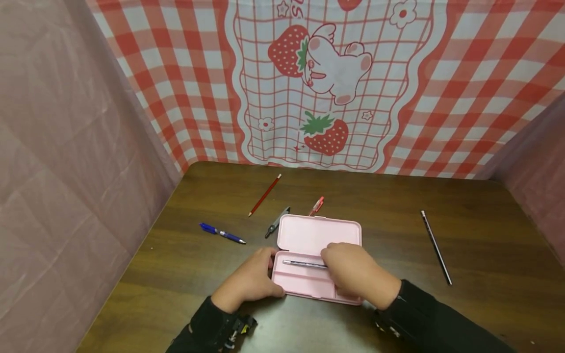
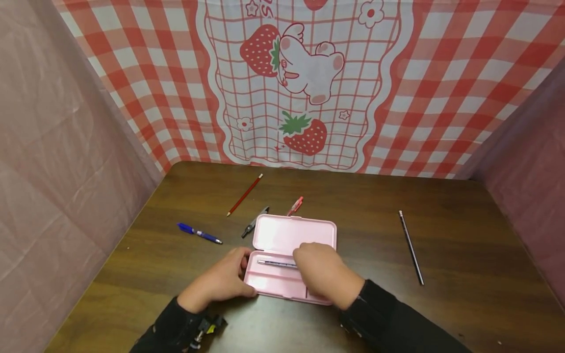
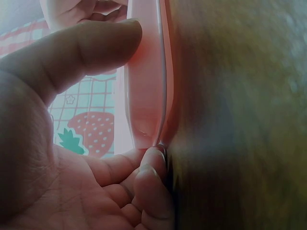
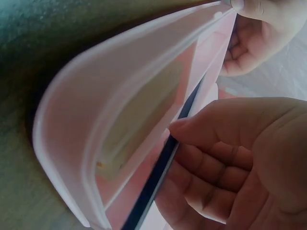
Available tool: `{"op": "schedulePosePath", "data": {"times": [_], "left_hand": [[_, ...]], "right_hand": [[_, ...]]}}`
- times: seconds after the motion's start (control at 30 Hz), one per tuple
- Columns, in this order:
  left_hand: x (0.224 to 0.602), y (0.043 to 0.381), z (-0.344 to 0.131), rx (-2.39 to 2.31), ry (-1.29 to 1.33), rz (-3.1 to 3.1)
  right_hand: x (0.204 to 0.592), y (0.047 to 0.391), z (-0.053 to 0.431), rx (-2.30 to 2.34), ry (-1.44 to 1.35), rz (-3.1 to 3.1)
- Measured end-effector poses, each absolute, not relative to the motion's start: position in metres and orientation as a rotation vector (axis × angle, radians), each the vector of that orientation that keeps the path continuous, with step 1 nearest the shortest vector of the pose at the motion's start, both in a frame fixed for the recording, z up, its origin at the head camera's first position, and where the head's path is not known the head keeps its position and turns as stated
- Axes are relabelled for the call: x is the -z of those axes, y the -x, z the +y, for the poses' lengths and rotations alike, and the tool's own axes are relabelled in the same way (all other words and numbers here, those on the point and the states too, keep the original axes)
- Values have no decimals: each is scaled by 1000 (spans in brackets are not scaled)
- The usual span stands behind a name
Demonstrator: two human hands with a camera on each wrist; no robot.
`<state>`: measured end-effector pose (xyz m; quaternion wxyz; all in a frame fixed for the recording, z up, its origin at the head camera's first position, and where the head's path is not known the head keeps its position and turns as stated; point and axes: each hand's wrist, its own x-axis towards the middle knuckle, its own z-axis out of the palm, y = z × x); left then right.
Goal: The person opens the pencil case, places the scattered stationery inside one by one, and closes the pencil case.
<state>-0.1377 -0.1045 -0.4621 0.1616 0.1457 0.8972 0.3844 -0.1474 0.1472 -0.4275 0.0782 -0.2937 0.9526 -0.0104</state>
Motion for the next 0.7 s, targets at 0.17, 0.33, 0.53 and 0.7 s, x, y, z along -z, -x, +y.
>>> {"op": "schedulePosePath", "data": {"times": [0.17,0.33,0.53,0.7], "left_hand": [[462,138,-104,-1100,-417,2563],[462,137,-104,-1111,-430,2561],[461,137,-104,-1112,-415,2553],[462,138,-106,-1095,-414,2551]], "right_hand": [[427,147,148,59,910,2812],[425,146,149,118,878,2755],[428,149,148,241,879,2712],[432,152,145,318,821,2674]]}}
